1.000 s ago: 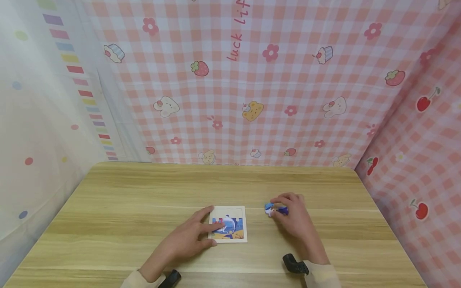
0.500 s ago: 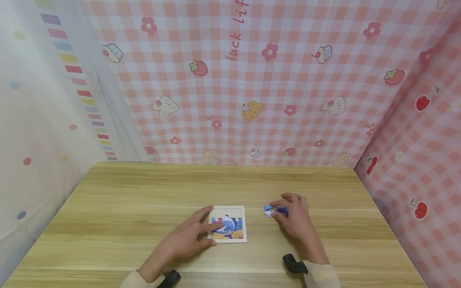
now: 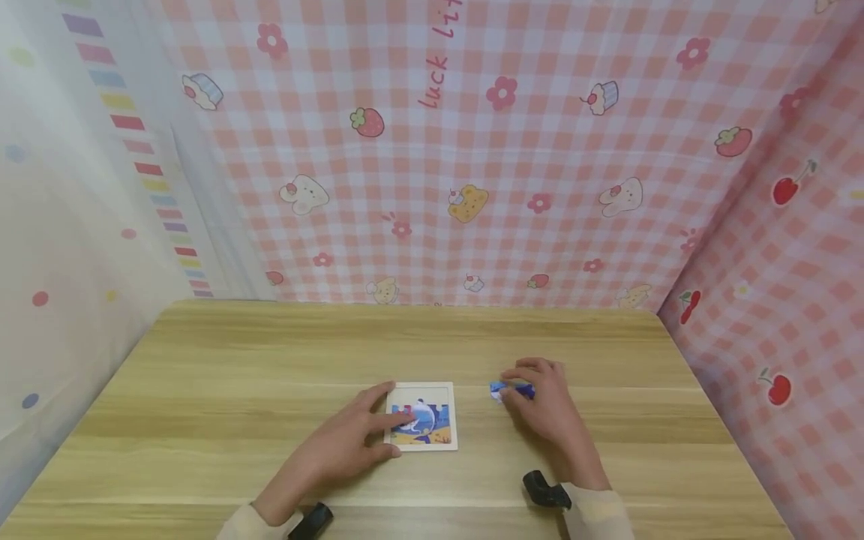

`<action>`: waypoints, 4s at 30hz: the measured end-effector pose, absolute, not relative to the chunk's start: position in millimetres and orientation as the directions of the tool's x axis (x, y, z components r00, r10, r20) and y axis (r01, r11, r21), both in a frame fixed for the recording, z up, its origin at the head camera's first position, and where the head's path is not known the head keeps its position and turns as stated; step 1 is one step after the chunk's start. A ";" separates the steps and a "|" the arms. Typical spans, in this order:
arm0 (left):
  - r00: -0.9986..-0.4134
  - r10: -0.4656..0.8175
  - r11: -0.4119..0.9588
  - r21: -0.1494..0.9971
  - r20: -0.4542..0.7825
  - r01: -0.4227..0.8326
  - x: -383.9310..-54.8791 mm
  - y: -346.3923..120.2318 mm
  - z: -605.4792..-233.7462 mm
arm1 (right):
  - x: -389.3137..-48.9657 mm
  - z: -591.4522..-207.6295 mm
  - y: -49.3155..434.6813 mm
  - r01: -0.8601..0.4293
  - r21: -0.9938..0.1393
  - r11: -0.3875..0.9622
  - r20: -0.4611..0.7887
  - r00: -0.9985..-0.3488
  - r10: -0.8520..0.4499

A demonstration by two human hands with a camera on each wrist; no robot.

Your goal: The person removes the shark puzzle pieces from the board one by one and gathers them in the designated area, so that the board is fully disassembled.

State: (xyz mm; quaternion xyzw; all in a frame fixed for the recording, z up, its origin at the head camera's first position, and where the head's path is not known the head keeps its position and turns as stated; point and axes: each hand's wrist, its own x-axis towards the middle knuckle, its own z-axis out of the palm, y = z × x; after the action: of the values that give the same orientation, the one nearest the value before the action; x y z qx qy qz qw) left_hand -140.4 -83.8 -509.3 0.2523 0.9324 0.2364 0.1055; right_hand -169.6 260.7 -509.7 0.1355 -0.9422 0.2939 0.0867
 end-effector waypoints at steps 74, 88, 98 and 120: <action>-0.749 0.661 0.686 0.438 -0.042 0.581 -126.9 -69.2 -504.4 | -156.2 -501.4 200.3 -0.238 -0.730 0.641 0.119 -0.967 -0.224; -0.754 0.655 0.694 0.432 -0.047 0.576 -125.6 -69.0 -506.3 | -148.3 -497.4 252.2 -0.142 -0.813 0.564 0.112 -0.990 -0.088; -0.751 0.658 0.694 0.429 -0.052 0.578 -127.0 -69.9 -507.4 | -142.1 -500.5 284.7 -0.140 -0.744 0.653 0.159 -0.987 -0.030; -0.747 0.663 0.687 0.443 -0.058 0.576 -128.4 -70.0 -508.0 | -127.5 -511.9 319.7 -0.033 -0.586 0.810 0.136 -0.989 0.058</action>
State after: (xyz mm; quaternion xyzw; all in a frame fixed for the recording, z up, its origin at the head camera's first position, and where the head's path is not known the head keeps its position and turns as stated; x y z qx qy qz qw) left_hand -128.4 -70.0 -508.0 0.3394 0.9122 0.2027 0.1075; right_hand -127.5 319.7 -511.9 -0.0065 -0.9484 0.3083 0.0737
